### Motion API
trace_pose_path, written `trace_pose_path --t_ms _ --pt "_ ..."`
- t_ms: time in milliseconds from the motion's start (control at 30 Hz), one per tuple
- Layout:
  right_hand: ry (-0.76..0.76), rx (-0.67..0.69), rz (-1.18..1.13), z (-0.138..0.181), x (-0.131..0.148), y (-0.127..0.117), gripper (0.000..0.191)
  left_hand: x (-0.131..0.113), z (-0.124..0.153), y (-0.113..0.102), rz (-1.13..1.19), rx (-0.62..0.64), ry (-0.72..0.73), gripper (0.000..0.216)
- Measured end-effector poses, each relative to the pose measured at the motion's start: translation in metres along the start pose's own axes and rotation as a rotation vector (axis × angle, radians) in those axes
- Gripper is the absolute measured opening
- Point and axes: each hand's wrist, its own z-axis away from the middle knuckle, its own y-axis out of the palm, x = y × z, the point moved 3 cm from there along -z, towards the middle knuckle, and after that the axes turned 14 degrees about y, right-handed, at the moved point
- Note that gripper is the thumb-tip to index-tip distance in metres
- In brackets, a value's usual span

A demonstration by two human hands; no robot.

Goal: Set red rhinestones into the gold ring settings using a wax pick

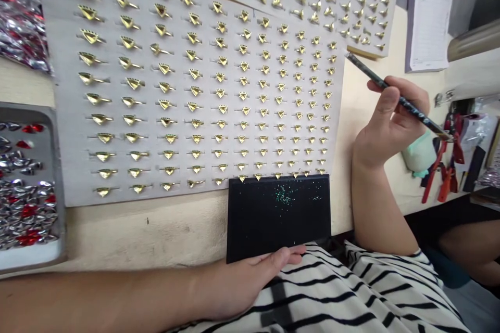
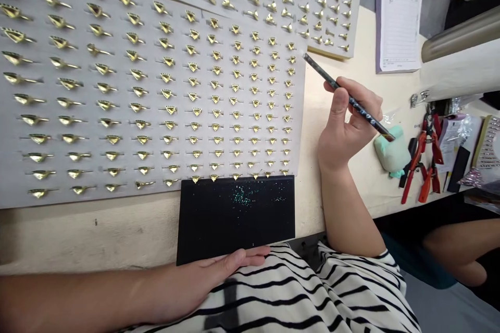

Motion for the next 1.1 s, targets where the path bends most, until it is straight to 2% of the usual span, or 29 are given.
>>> trace_pose_path --t_ms 167,600,1100 --pt "0.036 -0.013 0.137 0.0071 0.0082 -0.0020 0.021 -0.0047 0.0007 0.0000 0.008 0.011 -0.003 0.060" --pt "-0.024 0.006 0.152 0.0085 0.0089 -0.0052 0.019 -0.0056 -0.0014 -0.0004 0.005 0.003 -0.044 0.057" --pt "-0.037 0.013 0.225 0.0095 0.0112 -0.0068 0.018 -0.0021 0.0001 -0.0010 -0.007 0.014 -0.028 0.055"
